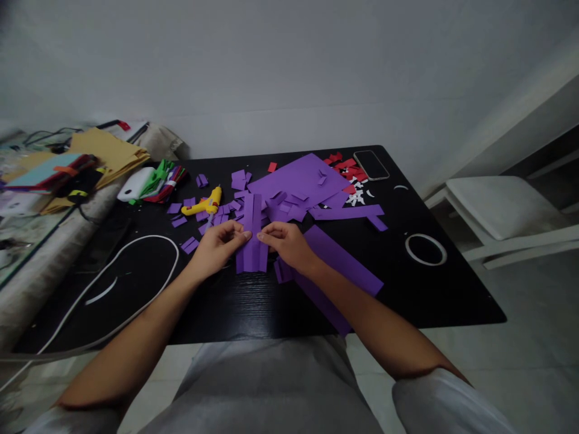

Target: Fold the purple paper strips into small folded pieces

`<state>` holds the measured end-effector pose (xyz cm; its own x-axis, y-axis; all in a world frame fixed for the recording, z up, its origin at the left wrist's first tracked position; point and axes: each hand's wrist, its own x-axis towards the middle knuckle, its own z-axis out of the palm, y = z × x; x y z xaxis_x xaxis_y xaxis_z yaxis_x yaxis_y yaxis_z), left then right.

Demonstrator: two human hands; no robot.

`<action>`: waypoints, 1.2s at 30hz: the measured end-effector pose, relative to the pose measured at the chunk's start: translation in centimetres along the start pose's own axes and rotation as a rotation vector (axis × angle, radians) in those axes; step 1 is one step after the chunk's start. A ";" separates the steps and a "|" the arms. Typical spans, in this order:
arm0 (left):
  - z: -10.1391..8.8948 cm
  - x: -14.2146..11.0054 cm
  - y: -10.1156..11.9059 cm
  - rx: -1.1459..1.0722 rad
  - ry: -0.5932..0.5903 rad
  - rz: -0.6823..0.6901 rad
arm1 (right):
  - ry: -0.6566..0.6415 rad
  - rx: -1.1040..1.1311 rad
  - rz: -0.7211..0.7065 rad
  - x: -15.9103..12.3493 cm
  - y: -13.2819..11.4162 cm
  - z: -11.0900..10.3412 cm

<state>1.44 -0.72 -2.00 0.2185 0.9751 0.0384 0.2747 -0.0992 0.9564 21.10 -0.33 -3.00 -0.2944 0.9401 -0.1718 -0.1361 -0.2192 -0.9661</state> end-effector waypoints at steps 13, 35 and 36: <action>-0.4 0.2 0.3 -0.024 0.051 -0.033 | -0.006 -0.183 -0.044 0.6 0.5 -0.5; -0.1 0.2 0.9 -0.078 -0.019 -0.048 | 0.038 -0.017 -0.063 0.1 0.0 0.2; -0.1 0.2 0.9 -0.063 -0.018 -0.052 | 0.052 -0.013 -0.061 0.1 0.0 0.3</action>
<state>1.61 -0.63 -1.14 0.2226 0.9748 -0.0160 0.2270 -0.0358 0.9732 20.82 -0.32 -2.95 -0.2360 0.9641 -0.1219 -0.1403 -0.1580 -0.9774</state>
